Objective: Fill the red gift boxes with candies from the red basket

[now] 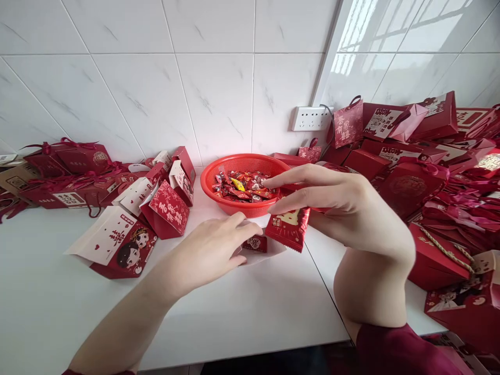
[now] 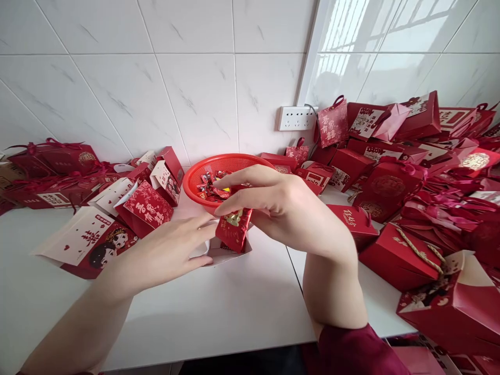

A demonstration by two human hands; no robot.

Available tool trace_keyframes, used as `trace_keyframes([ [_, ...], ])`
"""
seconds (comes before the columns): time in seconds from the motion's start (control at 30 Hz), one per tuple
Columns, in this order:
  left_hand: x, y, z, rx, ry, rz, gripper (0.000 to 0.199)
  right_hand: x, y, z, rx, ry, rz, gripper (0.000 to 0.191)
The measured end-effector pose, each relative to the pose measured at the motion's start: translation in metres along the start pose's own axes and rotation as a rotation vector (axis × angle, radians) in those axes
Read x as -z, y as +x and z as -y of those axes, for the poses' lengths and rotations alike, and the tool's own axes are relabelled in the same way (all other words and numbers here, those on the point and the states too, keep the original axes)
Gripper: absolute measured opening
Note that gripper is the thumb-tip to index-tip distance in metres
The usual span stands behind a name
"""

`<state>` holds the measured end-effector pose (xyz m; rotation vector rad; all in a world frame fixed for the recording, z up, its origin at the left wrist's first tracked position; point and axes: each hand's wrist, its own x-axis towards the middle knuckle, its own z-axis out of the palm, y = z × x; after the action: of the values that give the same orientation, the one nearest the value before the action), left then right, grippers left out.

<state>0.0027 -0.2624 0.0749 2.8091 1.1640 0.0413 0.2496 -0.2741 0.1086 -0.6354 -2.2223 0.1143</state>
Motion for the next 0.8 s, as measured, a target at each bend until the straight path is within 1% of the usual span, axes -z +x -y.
trace_keyframes([
  [0.07,-0.002,-0.001,-0.002,-0.008,0.003,-0.013,0.031,0.002,0.000,0.002,0.011,0.005,0.016,0.030],
  [0.13,-0.003,-0.001,-0.003,-0.004,-0.015,-0.026,0.036,0.003,0.000,0.003,0.027,0.015,0.056,0.028],
  [0.27,-0.001,0.000,-0.004,-0.034,-0.032,0.004,0.043,0.003,-0.002,0.003,0.002,-0.008,0.121,0.019],
  [0.33,0.000,0.000,-0.005,-0.047,-0.044,0.014,0.041,0.002,-0.003,0.004,-0.031,-0.033,0.120,0.017],
  [0.4,0.001,0.000,-0.004,-0.047,-0.067,0.012,0.037,0.002,-0.003,0.005,-0.053,-0.030,0.097,0.018],
  [0.5,0.002,0.001,-0.003,-0.042,-0.085,0.015,0.034,-0.002,-0.002,0.006,-0.076,0.012,0.041,0.022],
  [0.57,0.002,0.001,-0.001,-0.040,-0.078,0.015,0.037,-0.006,0.001,0.003,-0.049,-0.005,0.013,0.022],
  [0.63,0.003,0.002,0.000,-0.043,-0.068,0.004,0.040,-0.013,0.004,-0.003,0.053,-0.075,-0.036,0.022],
  [0.67,0.003,0.002,0.001,-0.049,-0.069,-0.003,0.040,-0.017,0.005,-0.008,0.127,-0.128,-0.088,0.022],
  [0.73,0.004,0.003,0.003,-0.065,-0.080,-0.013,0.036,-0.025,0.007,-0.017,0.273,-0.268,-0.242,0.021],
  [0.8,0.005,0.004,0.005,-0.075,-0.090,-0.011,0.033,-0.032,0.008,-0.023,0.378,-0.427,-0.394,0.021],
])
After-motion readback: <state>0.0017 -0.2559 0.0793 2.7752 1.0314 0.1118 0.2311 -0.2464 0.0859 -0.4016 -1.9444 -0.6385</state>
